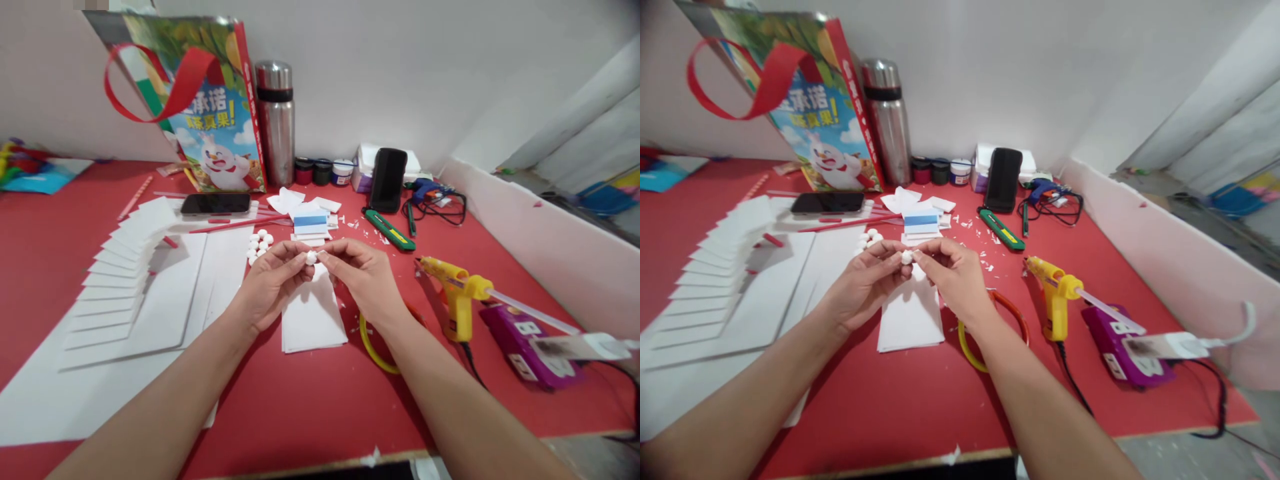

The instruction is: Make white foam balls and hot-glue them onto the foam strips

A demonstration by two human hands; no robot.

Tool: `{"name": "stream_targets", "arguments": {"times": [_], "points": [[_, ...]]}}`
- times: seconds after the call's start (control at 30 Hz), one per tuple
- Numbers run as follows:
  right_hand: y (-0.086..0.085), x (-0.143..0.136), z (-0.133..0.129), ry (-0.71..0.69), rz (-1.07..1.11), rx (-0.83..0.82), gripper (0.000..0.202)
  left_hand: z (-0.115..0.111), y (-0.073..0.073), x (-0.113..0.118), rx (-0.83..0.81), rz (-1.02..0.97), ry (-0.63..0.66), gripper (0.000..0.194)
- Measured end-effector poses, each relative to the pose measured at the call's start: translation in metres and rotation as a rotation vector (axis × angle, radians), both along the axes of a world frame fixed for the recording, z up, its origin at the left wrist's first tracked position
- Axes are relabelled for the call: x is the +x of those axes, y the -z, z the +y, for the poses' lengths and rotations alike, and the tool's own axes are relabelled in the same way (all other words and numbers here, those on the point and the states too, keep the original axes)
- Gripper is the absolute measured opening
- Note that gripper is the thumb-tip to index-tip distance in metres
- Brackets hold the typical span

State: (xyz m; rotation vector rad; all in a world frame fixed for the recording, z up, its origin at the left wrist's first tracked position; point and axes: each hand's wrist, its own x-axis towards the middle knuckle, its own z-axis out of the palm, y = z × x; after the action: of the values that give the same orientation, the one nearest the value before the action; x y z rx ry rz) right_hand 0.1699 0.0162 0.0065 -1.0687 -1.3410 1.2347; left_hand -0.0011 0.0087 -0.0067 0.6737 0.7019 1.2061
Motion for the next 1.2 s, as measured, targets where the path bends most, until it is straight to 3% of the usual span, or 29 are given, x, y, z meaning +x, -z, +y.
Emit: {"name": "stream_targets", "arguments": {"times": [0.33, 0.53, 0.6, 0.7, 0.77, 0.83, 0.97, 1.07, 1.2], "points": [[0.001, -0.005, -0.002, 0.151, -0.153, 0.097, 0.012, -0.001, 0.0, 0.004, -0.042, 0.002, 0.004, 0.029], [-0.004, 0.003, -0.001, 0.128, -0.326, 0.204, 0.016, 0.002, 0.003, 0.002, -0.021, 0.019, -0.001, 0.023], [-0.018, 0.01, -0.002, 0.167, -0.532, 0.282, 0.023, 0.003, 0.002, 0.001, -0.037, 0.014, 0.007, 0.023], [-0.049, 0.019, -0.013, 0.257, -1.031, 0.353, 0.026, 0.003, 0.0, 0.001, -0.065, -0.001, 0.016, 0.022], [-0.066, 0.025, -0.027, 0.189, -1.376, 0.259, 0.019, 0.003, -0.001, 0.0, -0.08, -0.017, 0.031, 0.022], [-0.071, 0.031, -0.044, 0.119, -1.622, 0.13, 0.014, 0.002, -0.002, 0.0, -0.102, -0.035, 0.053, 0.023], [-0.046, 0.044, -0.071, -0.045, -1.772, -0.007, 0.017, 0.001, -0.001, -0.001, -0.116, -0.092, 0.104, 0.025], [-0.025, 0.045, -0.074, -0.009, -1.772, -0.046, 0.024, 0.001, 0.0, -0.001, -0.098, -0.116, 0.153, 0.02], [-0.023, 0.04, -0.063, 0.039, -1.702, -0.201, 0.031, 0.001, 0.0, -0.001, -0.113, -0.132, 0.18, 0.018]]}}
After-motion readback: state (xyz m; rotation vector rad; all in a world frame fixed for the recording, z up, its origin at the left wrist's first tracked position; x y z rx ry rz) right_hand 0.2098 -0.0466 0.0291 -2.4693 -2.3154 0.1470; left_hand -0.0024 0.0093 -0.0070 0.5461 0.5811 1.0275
